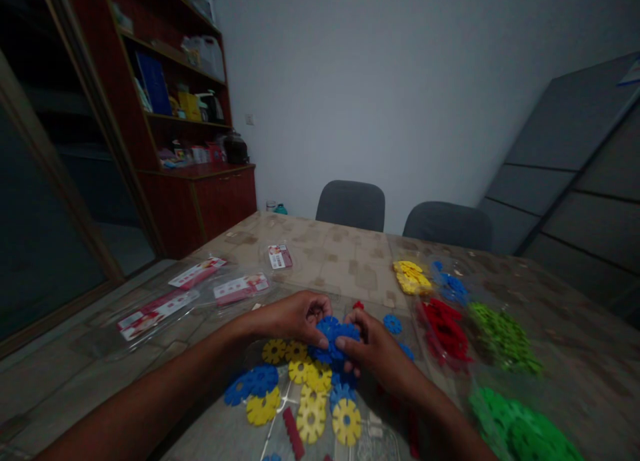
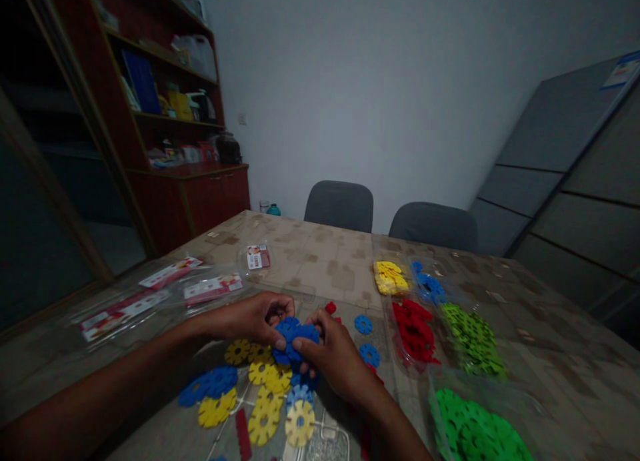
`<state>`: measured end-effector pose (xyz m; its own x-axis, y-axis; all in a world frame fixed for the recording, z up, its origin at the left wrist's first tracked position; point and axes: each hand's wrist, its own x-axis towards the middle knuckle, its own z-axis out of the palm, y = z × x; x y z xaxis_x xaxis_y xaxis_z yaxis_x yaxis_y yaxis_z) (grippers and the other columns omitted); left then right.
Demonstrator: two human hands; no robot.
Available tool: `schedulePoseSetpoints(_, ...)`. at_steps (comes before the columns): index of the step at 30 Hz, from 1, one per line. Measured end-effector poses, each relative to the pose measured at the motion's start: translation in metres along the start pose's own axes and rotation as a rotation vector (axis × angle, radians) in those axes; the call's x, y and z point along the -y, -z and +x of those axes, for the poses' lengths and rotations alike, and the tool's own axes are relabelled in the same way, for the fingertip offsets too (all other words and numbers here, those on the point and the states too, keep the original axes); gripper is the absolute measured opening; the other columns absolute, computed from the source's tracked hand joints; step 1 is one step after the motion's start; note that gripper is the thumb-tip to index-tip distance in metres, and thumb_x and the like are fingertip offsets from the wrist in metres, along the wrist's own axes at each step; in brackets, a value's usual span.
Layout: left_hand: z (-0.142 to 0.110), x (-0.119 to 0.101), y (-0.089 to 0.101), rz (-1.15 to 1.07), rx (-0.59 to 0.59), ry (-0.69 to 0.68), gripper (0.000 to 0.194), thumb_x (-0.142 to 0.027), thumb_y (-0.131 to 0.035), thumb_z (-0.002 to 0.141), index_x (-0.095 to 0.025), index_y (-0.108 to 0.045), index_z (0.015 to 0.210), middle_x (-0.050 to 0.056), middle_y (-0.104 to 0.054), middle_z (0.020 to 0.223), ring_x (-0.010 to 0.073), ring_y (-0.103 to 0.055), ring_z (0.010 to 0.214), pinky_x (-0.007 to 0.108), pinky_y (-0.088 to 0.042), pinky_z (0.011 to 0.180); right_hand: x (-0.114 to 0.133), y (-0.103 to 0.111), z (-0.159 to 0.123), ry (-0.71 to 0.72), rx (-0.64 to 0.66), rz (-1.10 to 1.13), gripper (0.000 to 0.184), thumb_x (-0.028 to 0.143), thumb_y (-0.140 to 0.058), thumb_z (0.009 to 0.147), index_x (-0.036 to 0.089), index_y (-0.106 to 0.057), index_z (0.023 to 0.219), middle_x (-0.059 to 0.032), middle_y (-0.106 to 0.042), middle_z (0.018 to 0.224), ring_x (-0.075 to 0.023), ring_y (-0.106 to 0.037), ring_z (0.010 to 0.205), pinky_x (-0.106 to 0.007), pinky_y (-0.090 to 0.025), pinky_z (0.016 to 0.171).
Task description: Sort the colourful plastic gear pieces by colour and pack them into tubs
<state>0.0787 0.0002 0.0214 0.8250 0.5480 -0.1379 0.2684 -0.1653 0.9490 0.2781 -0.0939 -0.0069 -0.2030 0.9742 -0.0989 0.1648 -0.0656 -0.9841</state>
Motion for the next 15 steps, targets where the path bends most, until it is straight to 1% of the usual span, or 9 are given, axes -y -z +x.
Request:
schedulePoseSetpoints(3,0.001,0.002,-0.002,-0.035,0.005,0.002,0.052,-0.045,-0.087,0.06,-0.019,-0.05,0.085,-0.009,-0.051,0.066,0.0093,-0.043,0.056,0.02,-0.034,0.051,0.004,0.0,-0.001,-0.001,-0.002,0.044,0.042,0.055,-0.069,0.076,0.024,-0.046,0.091,0.0056,-0.06,0.062,-0.0114,-0.053,0.049,-0.023,-0.041,0.047)
schedulePoseSetpoints(6,0.003,0.005,-0.005,-0.069,0.036,0.005,0.054,-0.043,-0.087,0.059,-0.02,-0.049,0.089,-0.008,-0.054,0.067,0.0106,-0.047,0.055,0.021,-0.038,0.05,0.01,-0.002,-0.003,-0.01,-0.015,0.078,0.043,0.054,-0.071,0.076,0.023,-0.048,0.096,0.0065,-0.061,0.059,-0.0112,-0.052,0.048,-0.022,-0.04,0.047)
schedulePoseSetpoints(8,0.003,0.005,-0.007,-0.08,0.058,0.006,0.055,-0.04,-0.088,0.058,-0.02,-0.048,0.09,-0.008,-0.055,0.068,0.0117,-0.05,0.057,0.022,-0.039,0.051,0.015,-0.004,-0.004,0.002,-0.034,0.077,0.045,0.054,-0.073,0.075,0.022,-0.051,0.1,0.0061,-0.061,0.062,-0.0108,-0.052,0.049,-0.022,-0.039,0.047)
schedulePoseSetpoints(11,0.0,0.001,-0.004,-0.072,0.069,-0.005,0.054,-0.039,-0.087,0.061,-0.02,-0.05,0.095,-0.007,-0.057,0.073,0.0128,-0.054,0.063,0.022,-0.04,0.055,0.022,-0.003,-0.005,0.051,-0.061,0.051,0.043,0.053,-0.075,0.071,0.02,-0.057,0.093,0.0039,-0.06,0.069,-0.0104,-0.051,0.051,-0.024,-0.041,0.049)
schedulePoseSetpoints(13,-0.004,-0.004,0.001,-0.038,0.064,-0.047,0.051,-0.04,-0.083,0.067,-0.019,-0.053,0.102,-0.004,-0.061,0.081,0.0147,-0.057,0.071,0.025,-0.044,0.063,0.028,0.004,-0.007,0.073,-0.124,-0.045,0.038,0.05,-0.072,0.071,0.02,-0.059,0.091,0.0031,-0.061,0.07,-0.0115,-0.053,0.052,-0.025,-0.044,0.05)
schedulePoseSetpoints(15,-0.007,-0.009,0.008,0.031,0.052,-0.09,0.045,-0.043,-0.076,0.076,-0.018,-0.055,0.108,0.0,-0.063,0.091,0.0169,-0.059,0.081,0.028,-0.046,0.072,0.036,0.023,-0.009,0.06,-0.279,-0.256,0.033,0.046,-0.067,0.075,0.02,-0.061,0.094,0.0026,-0.063,0.068,-0.0143,-0.057,0.052,-0.026,-0.046,0.051)
